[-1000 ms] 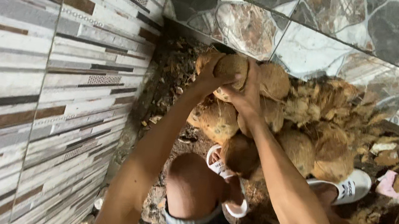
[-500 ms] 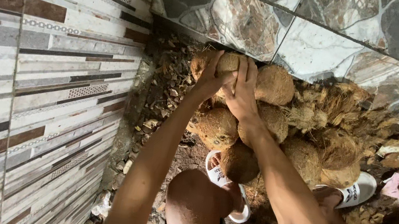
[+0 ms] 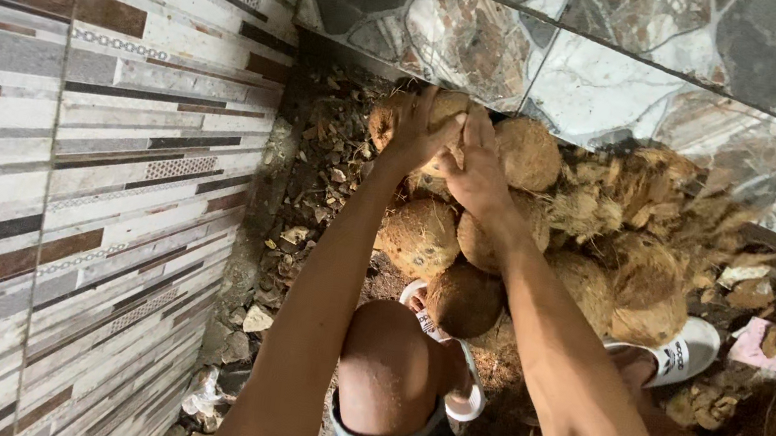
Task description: The person sits cross-legged on the floor and peels the fibrous husk off several coconuts by hand. They repeatedly pull away strands of husk and discard them onto the floor, working through a pile of coconuts.
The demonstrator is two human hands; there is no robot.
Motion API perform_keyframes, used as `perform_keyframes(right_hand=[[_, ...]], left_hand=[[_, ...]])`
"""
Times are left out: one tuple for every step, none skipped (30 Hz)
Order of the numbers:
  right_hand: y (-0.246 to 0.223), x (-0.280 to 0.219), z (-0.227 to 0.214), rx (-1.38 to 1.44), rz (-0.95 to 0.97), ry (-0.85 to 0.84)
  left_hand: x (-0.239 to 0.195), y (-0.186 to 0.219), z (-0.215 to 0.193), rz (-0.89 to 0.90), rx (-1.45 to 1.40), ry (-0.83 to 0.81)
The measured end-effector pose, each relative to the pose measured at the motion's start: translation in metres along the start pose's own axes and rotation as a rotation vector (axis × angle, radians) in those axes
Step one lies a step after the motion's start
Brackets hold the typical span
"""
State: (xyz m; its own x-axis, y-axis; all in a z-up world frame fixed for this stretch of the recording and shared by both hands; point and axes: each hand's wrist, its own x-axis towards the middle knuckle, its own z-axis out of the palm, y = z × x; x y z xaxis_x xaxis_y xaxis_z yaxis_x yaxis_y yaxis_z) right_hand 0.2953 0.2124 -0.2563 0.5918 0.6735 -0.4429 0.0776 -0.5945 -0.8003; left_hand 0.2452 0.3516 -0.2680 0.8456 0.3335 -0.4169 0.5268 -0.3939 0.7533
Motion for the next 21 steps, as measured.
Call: perform_keyframes(right_hand=[[-0.01,-0.013,-0.006,0.004,-0.001,0.01],[-0.021,-0.024,-0.014,0.04,0.047,-0.011],[-0.031,-0.036,-0.022,0.077,0.095,-0.032],[-0.03,-0.044,-0.026,0.077,0.09,-0.018],[-0.028,-0.052,-0.031,0.083,0.034,0.0],[-0.026,-0.061,-0.033,0.092,-0.022,0.017],[-0.02,-0.067,-0.034,0.095,-0.026,0.03],[-0.013,-0.076,-0.034,0.143,-0.013,0.043],[-0.006,-0.085,-0.034,0.191,0.001,0.057],[-0.012,-0.099,-0.036,0.196,0.004,0.069],[-0.018,-0.113,-0.037,0.283,0.009,0.052],[-0.026,-0.124,-0.04,0.363,0.006,0.035],[-0.019,-0.133,-0.036,0.363,0.0,0.046],[-0.013,-0.141,-0.033,0.324,-0.036,0.079],[-0.006,-0.148,-0.03,0.285,-0.071,0.113],[-0.002,-0.159,-0.031,0.283,-0.077,0.122],[0.003,-0.169,-0.03,0.294,-0.066,0.147],[0.007,-0.18,-0.029,0.307,-0.056,0.168],[-0.003,-0.201,-0.039,0.306,-0.063,0.174],[-0.014,-0.221,-0.05,0.329,-0.051,0.184],[-0.023,-0.241,-0.06,0.351,-0.039,0.194]], left_hand=[[0.003,0.003,0.0,0.008,0.006,-0.003],[0.01,0.008,-0.001,-0.101,0.048,-0.056],[0.016,0.014,-0.001,-0.21,0.091,-0.108],[0.009,0.012,-0.006,-0.196,0.097,-0.108],[0.003,0.011,-0.011,-0.221,0.074,-0.12],[-0.005,0.008,-0.017,-0.248,0.054,-0.133],[-0.003,0.012,-0.019,-0.236,0.062,-0.133],[-0.004,0.015,-0.019,-0.282,0.141,-0.169],[-0.006,0.018,-0.019,-0.326,0.22,-0.204],[-0.014,0.017,-0.019,-0.318,0.228,-0.211],[-0.022,0.017,-0.02,-0.292,0.214,-0.218],[-0.028,0.017,-0.023,-0.263,0.197,-0.216],[-0.036,0.018,-0.021,-0.252,0.202,-0.215],[-0.042,0.02,-0.019,-0.25,0.141,-0.219],[-0.048,0.023,-0.017,-0.248,0.08,-0.224],[-0.053,0.028,-0.017,-0.237,0.083,-0.222],[-0.059,0.033,-0.017,-0.263,0.043,-0.215],[-0.066,0.037,-0.018,-0.293,0.003,-0.207],[-0.075,0.039,-0.018,-0.285,0.006,-0.203],[-0.081,0.042,-0.019,-0.332,-0.031,-0.185],[-0.088,0.045,-0.019,-0.378,-0.068,-0.166]])
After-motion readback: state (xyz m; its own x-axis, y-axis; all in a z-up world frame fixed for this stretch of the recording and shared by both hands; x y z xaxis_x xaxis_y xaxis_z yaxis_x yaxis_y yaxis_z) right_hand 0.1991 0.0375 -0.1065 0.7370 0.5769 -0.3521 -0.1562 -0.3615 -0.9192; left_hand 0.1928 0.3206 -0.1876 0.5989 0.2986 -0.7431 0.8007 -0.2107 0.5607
